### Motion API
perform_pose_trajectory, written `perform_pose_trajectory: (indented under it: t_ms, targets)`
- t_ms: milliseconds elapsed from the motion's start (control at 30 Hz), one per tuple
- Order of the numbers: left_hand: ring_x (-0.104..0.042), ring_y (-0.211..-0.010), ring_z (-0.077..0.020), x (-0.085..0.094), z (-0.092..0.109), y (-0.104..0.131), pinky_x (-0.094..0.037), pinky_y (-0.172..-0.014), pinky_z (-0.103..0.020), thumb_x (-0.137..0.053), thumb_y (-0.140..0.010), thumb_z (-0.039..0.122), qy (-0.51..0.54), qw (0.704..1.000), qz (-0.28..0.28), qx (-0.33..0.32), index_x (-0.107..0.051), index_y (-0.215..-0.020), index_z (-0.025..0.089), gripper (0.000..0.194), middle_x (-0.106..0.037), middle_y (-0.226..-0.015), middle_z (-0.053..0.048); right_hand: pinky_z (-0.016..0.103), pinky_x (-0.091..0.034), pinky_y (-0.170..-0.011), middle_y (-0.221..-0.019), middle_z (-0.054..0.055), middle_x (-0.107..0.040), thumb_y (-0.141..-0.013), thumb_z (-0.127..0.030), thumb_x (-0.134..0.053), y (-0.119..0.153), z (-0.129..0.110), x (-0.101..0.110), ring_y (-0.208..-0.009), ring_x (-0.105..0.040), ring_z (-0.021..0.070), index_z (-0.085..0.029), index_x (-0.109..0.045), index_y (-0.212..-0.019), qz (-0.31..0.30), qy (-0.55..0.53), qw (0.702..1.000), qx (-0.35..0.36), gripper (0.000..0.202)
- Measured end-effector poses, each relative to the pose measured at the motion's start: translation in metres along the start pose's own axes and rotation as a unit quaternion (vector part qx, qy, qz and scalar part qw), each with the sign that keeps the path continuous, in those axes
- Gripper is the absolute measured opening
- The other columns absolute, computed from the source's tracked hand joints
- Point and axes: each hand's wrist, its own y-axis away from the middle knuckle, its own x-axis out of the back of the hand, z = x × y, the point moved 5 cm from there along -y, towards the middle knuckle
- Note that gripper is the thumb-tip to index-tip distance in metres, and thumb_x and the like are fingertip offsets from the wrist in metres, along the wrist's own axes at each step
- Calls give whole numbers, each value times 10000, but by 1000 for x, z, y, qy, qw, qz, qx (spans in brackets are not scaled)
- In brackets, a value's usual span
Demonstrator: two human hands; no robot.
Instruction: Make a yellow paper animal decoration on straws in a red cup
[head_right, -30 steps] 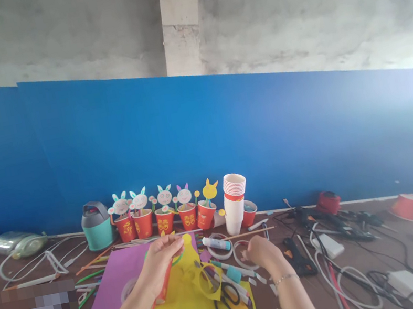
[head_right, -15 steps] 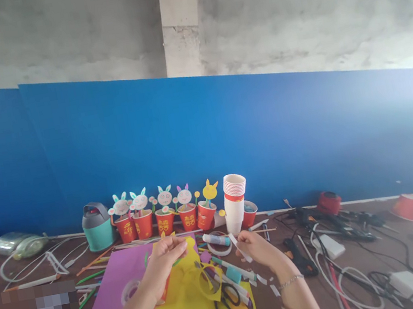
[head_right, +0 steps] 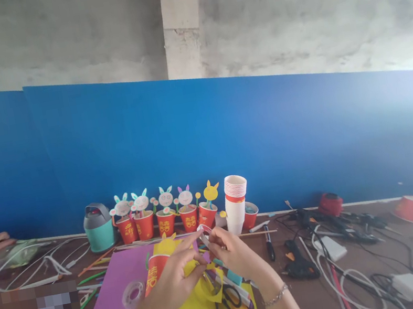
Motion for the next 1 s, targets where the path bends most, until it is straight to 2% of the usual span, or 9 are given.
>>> perform_pose_trajectory:
  t_ms: [133, 233, 333, 533, 667, 800, 1000]
  targets:
    - [-400, -1356, -290, 2, 0, 0, -305, -1102, -388, -581, -849, 186, 15, 1000, 16, -3, -650, -774, 216, 106, -482, -1445, -94, 301, -431, -615, -712, -18, -573, -888, -274, -513, -1, -1, -4, -670, -538, 168, -229, -492, -763, -20, 48, 999, 16, 135]
    - [-455, -1304, -272, 2, -4, 0, -329, -1075, -370, -598, -845, 200, 26, 999, 41, -6, -654, -774, 219, 93, -536, -1375, -91, 306, -448, -627, -754, 0, -612, -894, -288, -506, 0, -5, -5, -690, -563, 182, -229, -563, -850, -16, 60, 998, 25, 93]
    - [-534, -1200, -246, 2, -7, -1, -374, -1021, -347, -614, -839, 212, 40, 997, 63, -15, -658, -757, 216, 93, -602, -1246, -84, 293, -464, -625, -769, 7, -651, -900, -290, -494, 0, -9, -7, -697, -581, 183, -227, -644, -905, -21, 62, 997, 31, 163]
    - [-629, -935, -212, 8, -12, -4, -448, -872, -327, -595, -845, 210, 64, 989, 134, -24, -660, -760, 201, 108, -686, -920, -60, 261, -458, -587, -695, 19, -663, -890, -262, -516, 0, -13, -11, -659, -577, 171, -185, -717, -758, -3, 85, 995, 54, 253]
    - [-622, -917, -205, 12, -12, -4, -454, -858, -326, -586, -866, 221, 64, 989, 123, -53, -664, -773, 204, 123, -690, -920, -54, 254, -439, -548, -618, 10, -622, -891, -286, -551, -1, -17, -11, -598, -546, 157, -176, -715, -707, 6, 101, 992, 78, 271]
    - [-605, -951, -188, 13, -9, -3, -450, -852, -303, -585, -888, 221, 10, 991, 80, -108, -653, -784, 207, 125, -652, -985, -51, 250, -419, -518, -555, -3, -562, -915, -313, -533, 0, -28, -11, -557, -505, 145, -185, -687, -639, 10, 110, 988, 105, 341]
    - [-578, -890, -172, 12, -5, 0, -455, -786, -290, -464, -951, 179, -99, 975, 82, -182, -596, -816, 208, 191, -617, -923, -41, 256, -443, -589, -617, 10, -611, -926, -300, -512, 3, -39, -15, -602, -530, 149, -186, -693, -677, -4, 121, 985, 121, 328]
